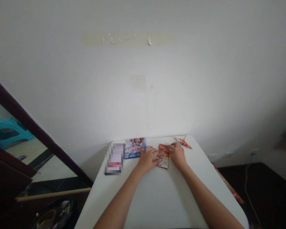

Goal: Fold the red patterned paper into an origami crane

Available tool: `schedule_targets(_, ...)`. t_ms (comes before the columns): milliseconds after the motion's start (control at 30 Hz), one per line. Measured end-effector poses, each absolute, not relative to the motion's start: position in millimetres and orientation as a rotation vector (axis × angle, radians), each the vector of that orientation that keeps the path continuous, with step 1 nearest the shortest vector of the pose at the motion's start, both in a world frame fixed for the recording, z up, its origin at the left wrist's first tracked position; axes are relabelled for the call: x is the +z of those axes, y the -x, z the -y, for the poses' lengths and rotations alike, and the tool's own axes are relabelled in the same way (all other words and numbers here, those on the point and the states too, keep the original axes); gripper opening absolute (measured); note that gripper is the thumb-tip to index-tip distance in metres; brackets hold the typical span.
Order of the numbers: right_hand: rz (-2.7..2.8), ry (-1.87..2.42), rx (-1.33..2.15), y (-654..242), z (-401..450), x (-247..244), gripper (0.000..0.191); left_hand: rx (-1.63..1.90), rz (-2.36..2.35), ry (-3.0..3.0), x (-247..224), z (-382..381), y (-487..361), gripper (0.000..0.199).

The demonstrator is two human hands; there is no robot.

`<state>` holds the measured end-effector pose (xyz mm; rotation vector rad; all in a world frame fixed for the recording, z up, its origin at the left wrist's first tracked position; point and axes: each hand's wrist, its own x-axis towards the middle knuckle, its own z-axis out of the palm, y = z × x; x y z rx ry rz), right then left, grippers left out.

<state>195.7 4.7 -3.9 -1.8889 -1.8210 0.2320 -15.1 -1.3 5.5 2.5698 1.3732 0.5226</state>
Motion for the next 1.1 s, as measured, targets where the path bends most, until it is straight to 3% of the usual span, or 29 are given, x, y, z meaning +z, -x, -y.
schedule_targets(133,1.807,1.875,0.212,-196,-5,-3,0.032,0.489,-1.365,-2.584,8,2,12,0.046)
schedule_targets(367,1.802,1.875,0.186,-196,-6,-4,0.018,0.392,-1.415,-2.591,1,-1,15,0.044)
schedule_targets(1100,1.852,1.601,0.298,-219,-9,-13,0.008,0.504,-1.607,-2.505,-2,5,10,0.043)
